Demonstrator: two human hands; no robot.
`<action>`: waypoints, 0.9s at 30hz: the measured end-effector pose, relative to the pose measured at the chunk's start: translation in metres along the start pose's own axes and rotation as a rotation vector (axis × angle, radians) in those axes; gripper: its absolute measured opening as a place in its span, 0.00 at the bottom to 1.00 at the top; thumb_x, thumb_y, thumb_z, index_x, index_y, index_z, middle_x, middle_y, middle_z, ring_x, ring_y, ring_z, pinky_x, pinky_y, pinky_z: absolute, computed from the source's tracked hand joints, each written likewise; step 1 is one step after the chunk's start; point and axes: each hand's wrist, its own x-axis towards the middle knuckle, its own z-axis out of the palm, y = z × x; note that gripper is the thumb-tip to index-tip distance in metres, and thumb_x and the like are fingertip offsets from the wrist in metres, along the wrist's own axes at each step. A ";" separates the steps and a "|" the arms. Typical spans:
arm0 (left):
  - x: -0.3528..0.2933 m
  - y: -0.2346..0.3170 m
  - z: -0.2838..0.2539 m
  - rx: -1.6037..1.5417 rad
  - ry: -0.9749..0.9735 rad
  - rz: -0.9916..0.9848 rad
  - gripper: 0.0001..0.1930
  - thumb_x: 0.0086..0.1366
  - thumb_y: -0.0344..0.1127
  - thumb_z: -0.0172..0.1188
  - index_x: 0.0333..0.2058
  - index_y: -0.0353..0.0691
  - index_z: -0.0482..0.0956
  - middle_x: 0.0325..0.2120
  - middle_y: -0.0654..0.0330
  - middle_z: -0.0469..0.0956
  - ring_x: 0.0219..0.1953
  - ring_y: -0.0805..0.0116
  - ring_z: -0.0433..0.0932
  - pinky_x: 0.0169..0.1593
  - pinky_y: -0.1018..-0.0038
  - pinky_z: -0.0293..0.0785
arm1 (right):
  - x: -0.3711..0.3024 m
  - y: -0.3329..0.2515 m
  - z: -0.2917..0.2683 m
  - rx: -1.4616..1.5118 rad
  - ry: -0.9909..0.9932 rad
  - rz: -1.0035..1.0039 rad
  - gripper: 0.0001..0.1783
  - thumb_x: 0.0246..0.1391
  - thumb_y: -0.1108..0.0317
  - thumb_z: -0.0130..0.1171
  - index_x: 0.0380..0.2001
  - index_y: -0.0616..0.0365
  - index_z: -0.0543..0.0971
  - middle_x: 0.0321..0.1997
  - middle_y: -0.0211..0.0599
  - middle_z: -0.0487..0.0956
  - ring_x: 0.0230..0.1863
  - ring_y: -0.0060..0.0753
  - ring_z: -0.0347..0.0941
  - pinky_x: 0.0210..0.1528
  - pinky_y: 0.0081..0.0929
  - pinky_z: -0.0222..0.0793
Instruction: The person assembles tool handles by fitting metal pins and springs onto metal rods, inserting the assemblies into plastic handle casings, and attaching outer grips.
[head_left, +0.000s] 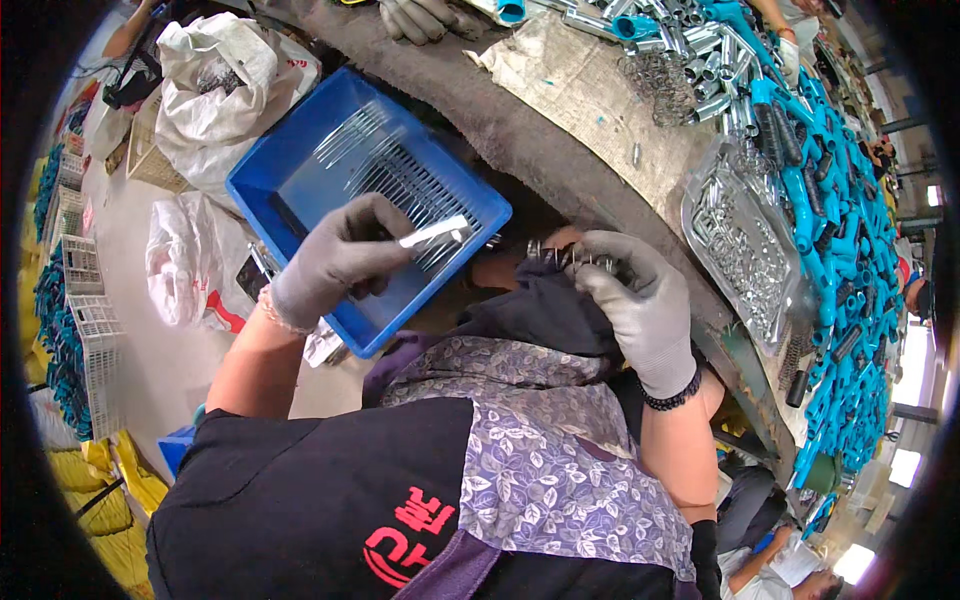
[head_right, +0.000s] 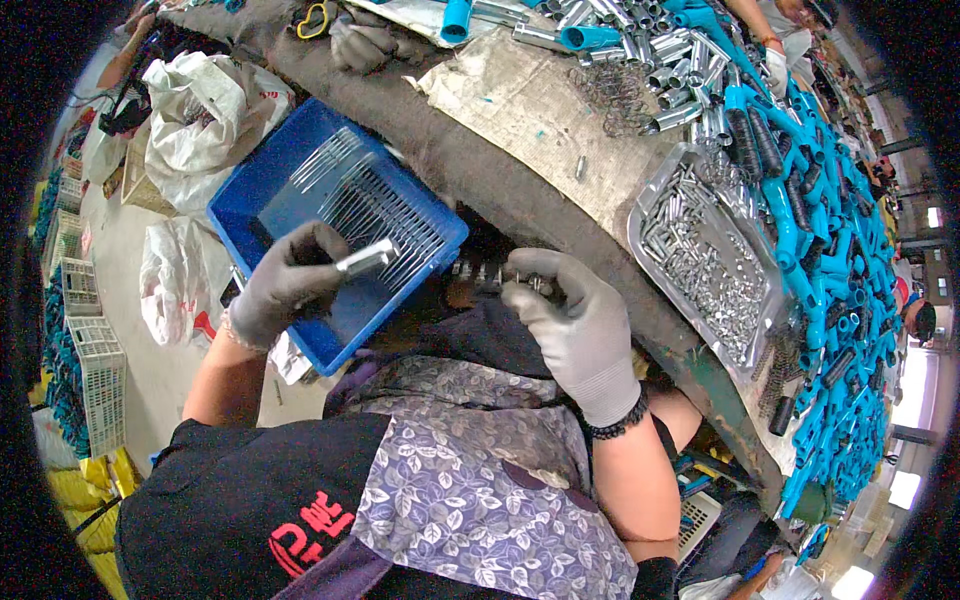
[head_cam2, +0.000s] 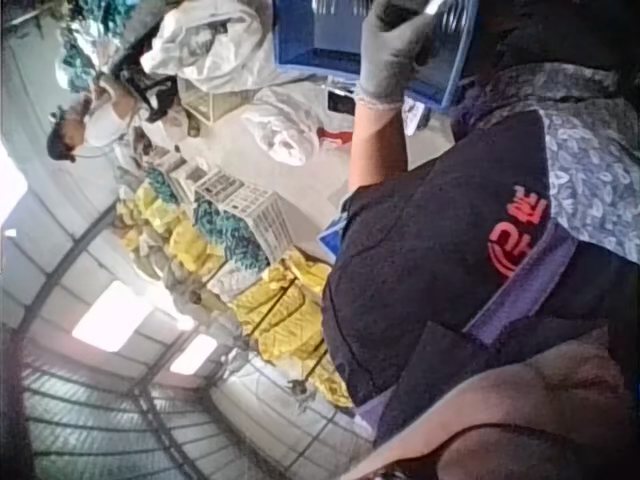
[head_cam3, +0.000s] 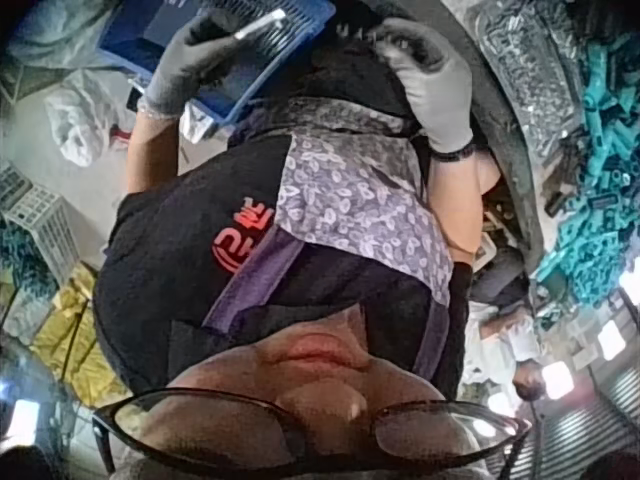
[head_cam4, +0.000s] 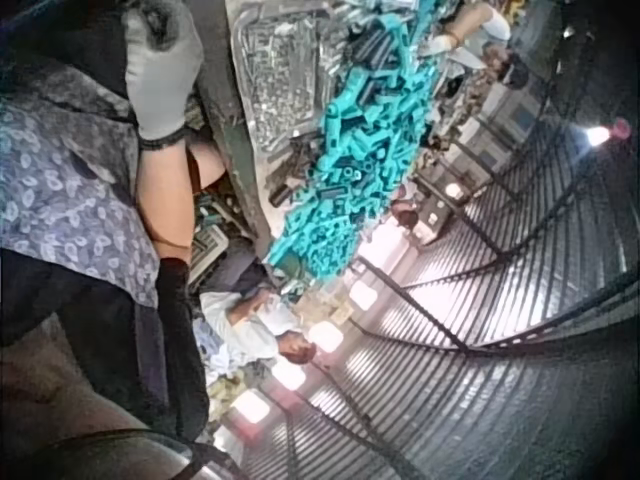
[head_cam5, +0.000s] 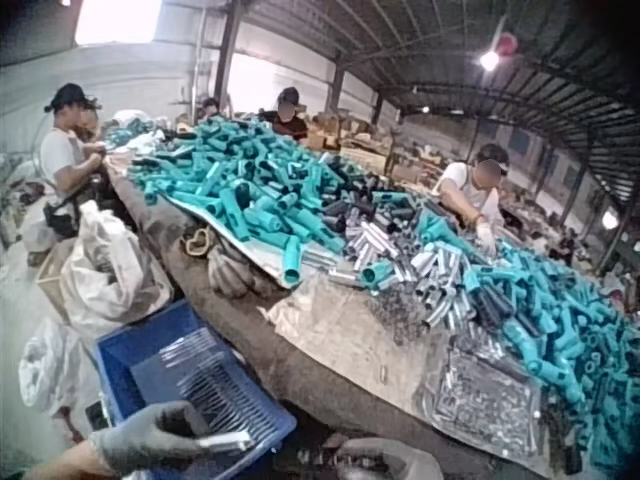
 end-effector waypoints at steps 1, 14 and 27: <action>0.001 0.000 -0.003 -0.039 0.060 -0.002 0.12 0.58 0.35 0.65 0.38 0.41 0.73 0.24 0.69 0.71 0.22 0.81 0.69 0.23 0.82 0.62 | -0.004 0.000 0.004 0.190 0.013 0.121 0.20 0.62 0.63 0.61 0.51 0.68 0.75 0.40 0.42 0.82 0.38 0.32 0.82 0.40 0.25 0.79; -0.009 -0.017 0.023 0.090 -0.276 -0.078 0.15 0.56 0.34 0.72 0.37 0.36 0.76 0.36 0.63 0.78 0.37 0.76 0.75 0.40 0.77 0.72 | -0.011 -0.003 0.031 -0.252 -0.282 -0.138 0.15 0.53 0.72 0.66 0.45 0.63 0.81 0.44 0.41 0.82 0.45 0.34 0.79 0.51 0.28 0.73; -0.008 -0.041 0.016 -0.158 -0.624 0.098 0.34 0.67 0.36 0.61 0.67 0.31 0.58 0.66 0.51 0.63 0.67 0.65 0.61 0.69 0.68 0.56 | -0.020 0.031 0.069 -0.110 -0.240 0.062 0.14 0.52 0.75 0.68 0.42 0.64 0.79 0.37 0.34 0.81 0.38 0.21 0.76 0.41 0.23 0.73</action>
